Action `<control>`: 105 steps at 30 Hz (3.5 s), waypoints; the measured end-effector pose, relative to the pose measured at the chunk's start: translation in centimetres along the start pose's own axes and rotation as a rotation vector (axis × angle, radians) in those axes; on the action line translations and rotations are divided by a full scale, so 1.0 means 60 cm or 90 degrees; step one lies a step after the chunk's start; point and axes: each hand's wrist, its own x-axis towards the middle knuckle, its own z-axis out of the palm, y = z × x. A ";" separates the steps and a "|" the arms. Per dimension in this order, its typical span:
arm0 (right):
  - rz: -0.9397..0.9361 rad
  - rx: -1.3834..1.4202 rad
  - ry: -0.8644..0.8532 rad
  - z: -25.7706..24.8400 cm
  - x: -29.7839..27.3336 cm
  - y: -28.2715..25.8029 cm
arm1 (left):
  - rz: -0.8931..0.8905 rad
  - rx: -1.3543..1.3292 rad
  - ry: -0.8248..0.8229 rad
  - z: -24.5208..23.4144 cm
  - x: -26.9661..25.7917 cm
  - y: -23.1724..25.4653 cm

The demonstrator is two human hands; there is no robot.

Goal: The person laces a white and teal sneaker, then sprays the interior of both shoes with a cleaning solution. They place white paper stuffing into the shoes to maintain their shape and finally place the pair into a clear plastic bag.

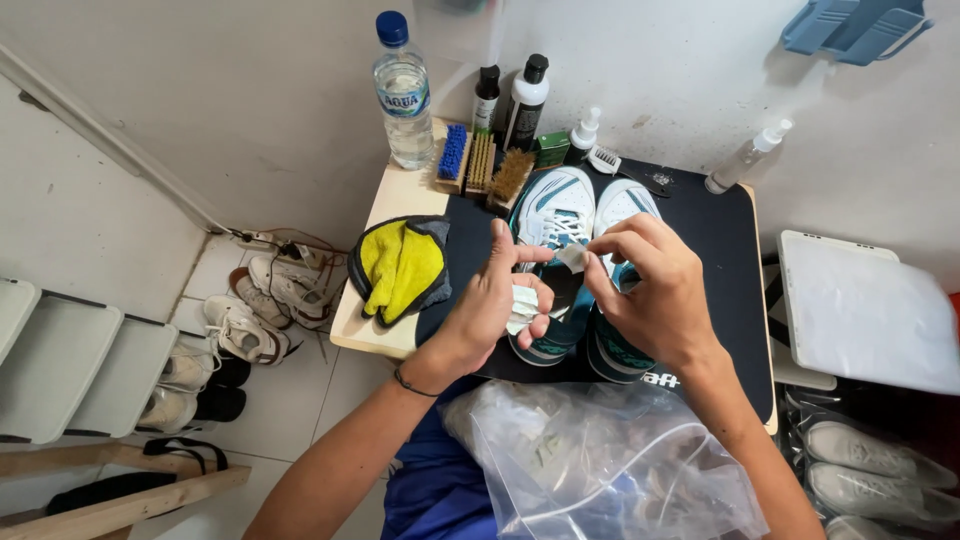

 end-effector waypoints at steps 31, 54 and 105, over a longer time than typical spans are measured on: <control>0.100 0.046 0.073 -0.056 -0.047 0.012 | -0.021 0.002 -0.085 0.081 0.034 -0.018; 0.038 0.050 -0.057 -0.154 -0.039 -0.054 | -0.220 -0.372 -0.220 0.125 0.105 -0.053; 0.270 0.345 0.021 -0.094 -0.269 -0.054 | 0.355 0.191 -0.069 -0.039 -0.136 -0.089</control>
